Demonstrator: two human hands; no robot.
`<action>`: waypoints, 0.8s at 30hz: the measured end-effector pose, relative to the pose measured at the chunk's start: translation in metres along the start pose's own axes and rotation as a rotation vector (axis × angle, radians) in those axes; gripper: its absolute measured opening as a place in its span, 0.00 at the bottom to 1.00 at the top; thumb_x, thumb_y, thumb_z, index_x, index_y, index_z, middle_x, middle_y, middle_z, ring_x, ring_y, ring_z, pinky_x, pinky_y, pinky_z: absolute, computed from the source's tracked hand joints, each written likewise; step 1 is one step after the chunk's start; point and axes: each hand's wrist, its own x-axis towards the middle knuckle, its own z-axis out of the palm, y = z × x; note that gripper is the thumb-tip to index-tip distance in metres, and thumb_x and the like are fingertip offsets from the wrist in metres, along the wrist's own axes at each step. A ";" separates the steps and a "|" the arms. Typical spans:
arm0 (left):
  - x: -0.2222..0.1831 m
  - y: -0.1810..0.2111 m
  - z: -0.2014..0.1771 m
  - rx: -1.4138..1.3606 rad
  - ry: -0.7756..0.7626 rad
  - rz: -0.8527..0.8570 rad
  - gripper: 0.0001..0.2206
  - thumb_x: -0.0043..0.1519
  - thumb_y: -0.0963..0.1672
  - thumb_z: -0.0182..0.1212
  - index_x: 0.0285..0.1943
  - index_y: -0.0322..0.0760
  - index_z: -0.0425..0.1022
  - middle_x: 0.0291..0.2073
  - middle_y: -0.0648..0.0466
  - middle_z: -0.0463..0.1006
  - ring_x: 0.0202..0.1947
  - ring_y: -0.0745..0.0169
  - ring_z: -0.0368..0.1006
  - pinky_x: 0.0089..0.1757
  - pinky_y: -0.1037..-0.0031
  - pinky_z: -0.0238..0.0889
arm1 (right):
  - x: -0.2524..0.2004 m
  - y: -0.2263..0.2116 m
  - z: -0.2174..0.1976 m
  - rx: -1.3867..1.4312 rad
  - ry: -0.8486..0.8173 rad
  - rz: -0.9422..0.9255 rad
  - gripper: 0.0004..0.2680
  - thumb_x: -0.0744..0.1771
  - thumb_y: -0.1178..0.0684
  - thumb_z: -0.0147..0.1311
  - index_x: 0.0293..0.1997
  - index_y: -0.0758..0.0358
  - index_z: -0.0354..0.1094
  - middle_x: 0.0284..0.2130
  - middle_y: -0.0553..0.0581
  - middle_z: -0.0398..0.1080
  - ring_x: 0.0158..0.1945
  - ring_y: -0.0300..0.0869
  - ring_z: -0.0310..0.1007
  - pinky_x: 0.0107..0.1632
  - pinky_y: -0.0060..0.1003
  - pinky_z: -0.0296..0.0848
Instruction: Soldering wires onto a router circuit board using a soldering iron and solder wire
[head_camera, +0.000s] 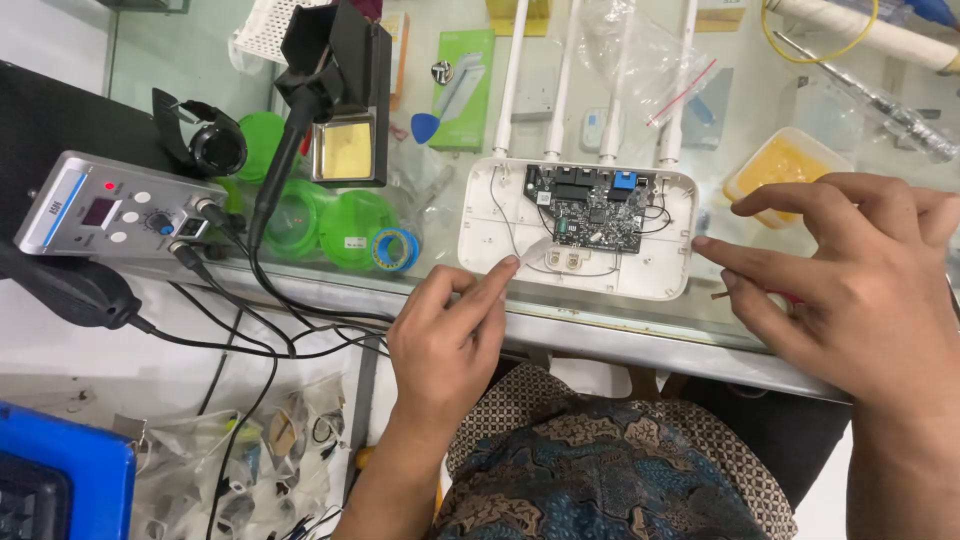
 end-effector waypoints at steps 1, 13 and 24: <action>0.000 0.000 0.001 0.000 0.000 0.000 0.15 0.65 0.36 0.65 0.58 0.47 0.82 0.32 0.57 0.69 0.30 0.60 0.67 0.35 0.70 0.63 | 0.000 0.000 0.000 -0.001 0.000 0.000 0.09 0.70 0.48 0.60 0.53 0.32 0.81 0.58 0.47 0.75 0.61 0.56 0.68 0.56 0.53 0.61; -0.001 -0.003 0.004 0.090 -0.018 0.032 0.18 0.64 0.36 0.66 0.59 0.52 0.82 0.33 0.59 0.69 0.30 0.59 0.66 0.33 0.71 0.63 | 0.002 0.002 0.000 0.002 -0.004 -0.030 0.09 0.69 0.48 0.60 0.52 0.33 0.82 0.58 0.48 0.75 0.61 0.57 0.66 0.59 0.53 0.58; 0.002 -0.001 0.004 0.113 -0.022 0.038 0.18 0.63 0.37 0.65 0.58 0.52 0.82 0.34 0.59 0.70 0.32 0.58 0.68 0.35 0.68 0.65 | -0.001 0.005 0.002 -0.010 -0.009 -0.013 0.10 0.69 0.48 0.59 0.53 0.32 0.82 0.58 0.48 0.75 0.62 0.59 0.68 0.55 0.54 0.53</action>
